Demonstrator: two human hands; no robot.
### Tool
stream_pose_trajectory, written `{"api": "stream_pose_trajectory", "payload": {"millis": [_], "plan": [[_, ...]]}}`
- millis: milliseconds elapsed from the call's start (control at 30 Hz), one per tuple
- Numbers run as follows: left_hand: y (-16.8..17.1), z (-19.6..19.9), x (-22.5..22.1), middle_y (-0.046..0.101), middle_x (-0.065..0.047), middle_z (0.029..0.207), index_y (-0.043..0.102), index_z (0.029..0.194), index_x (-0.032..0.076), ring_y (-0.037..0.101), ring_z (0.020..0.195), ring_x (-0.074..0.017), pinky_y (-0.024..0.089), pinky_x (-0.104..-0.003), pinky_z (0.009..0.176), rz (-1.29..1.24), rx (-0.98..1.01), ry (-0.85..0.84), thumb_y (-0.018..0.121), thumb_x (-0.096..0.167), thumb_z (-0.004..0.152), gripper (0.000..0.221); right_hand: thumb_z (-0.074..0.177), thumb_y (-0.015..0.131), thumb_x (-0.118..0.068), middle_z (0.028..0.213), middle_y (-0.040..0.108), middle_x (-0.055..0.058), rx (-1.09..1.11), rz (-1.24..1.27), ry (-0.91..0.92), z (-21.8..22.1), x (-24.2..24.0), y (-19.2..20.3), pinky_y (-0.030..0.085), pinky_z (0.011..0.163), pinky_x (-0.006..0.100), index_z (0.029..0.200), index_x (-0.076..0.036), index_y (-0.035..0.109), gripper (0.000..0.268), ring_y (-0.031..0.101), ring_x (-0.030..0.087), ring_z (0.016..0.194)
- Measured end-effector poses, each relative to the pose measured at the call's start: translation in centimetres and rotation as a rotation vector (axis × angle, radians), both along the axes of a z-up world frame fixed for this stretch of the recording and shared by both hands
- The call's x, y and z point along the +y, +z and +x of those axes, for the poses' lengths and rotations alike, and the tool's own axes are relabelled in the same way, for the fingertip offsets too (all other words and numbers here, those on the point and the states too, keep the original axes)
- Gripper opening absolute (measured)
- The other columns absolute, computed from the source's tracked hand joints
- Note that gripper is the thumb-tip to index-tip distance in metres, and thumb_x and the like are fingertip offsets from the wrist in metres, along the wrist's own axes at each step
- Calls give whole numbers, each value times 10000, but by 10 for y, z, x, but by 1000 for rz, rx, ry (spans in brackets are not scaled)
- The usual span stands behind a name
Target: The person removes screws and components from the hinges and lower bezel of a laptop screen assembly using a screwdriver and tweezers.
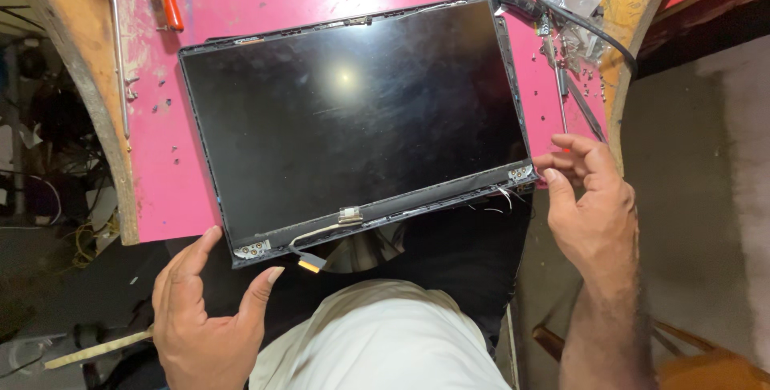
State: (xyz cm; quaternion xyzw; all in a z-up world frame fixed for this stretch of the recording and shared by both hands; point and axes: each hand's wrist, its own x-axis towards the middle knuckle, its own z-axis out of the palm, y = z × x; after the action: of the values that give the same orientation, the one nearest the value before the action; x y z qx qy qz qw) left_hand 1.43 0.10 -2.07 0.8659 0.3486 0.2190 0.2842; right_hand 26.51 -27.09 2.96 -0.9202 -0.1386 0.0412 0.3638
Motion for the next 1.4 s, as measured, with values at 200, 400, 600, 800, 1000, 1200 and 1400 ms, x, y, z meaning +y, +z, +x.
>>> {"api": "stream_pose_trajectory", "payload": {"millis": [200, 400, 600, 800, 1000, 1200, 1400], "plan": [[2, 2, 1, 693, -153, 1246, 636, 1321, 22, 658, 1198, -320, 537, -422, 1009, 5, -24, -33, 915, 282, 722, 710, 922, 748, -43, 943, 737, 117, -300, -263, 378, 19, -1, 17, 585, 741, 325, 1087, -54, 685, 177, 735, 203, 851], [5, 2, -1, 669, -167, 1309, 606, 1362, -2, 685, 1224, -260, 551, -373, 1037, -91, -35, 3, 896, 230, 780, 691, 791, 698, -77, 778, 637, 85, -449, -669, 909, 54, -1, 50, 538, 650, 394, 887, -60, 651, 108, 669, 265, 738], [2, 3, -7, 640, -185, 1333, 579, 1393, 2, 679, 1249, -255, 549, -366, 1048, -124, -53, 24, 884, 173, 787, 699, 743, 643, -58, 795, 628, 58, -451, -743, 1109, 62, 10, 53, 545, 678, 390, 862, -76, 632, 121, 666, 260, 756], [4, 2, -4, 601, -190, 1329, 581, 1387, 2, 672, 1248, -275, 557, -364, 1051, -126, -46, -4, 870, 147, 799, 671, 739, 623, -115, 817, 608, 40, -528, -990, 1244, 63, 16, 55, 568, 689, 358, 893, -109, 607, 155, 678, 221, 771], [5, 3, -1, 621, -176, 1278, 599, 1359, 2, 687, 1194, -272, 574, -353, 1029, -61, -73, -39, 889, 155, 794, 653, 737, 626, -109, 815, 595, 47, -593, -933, 1353, 73, 13, 53, 567, 639, 344, 901, -83, 602, 168, 679, 213, 738], [7, 4, 1, 638, -166, 1258, 609, 1348, -2, 697, 1166, -258, 576, -347, 992, -60, -51, -24, 917, 168, 748, 695, 743, 654, -96, 919, 675, 82, -726, -804, 1426, 83, 2, 42, 584, 702, 344, 928, -43, 628, 194, 720, 232, 831], [11, 5, 1, 638, -162, 1253, 619, 1339, 3, 698, 1160, -252, 578, -346, 994, -56, -23, -28, 922, 172, 730, 701, 758, 663, -96, 1047, 736, 150, -805, -683, 1458, 92, -9, 32, 591, 835, 356, 945, -2, 656, 209, 741, 272, 965]]}}
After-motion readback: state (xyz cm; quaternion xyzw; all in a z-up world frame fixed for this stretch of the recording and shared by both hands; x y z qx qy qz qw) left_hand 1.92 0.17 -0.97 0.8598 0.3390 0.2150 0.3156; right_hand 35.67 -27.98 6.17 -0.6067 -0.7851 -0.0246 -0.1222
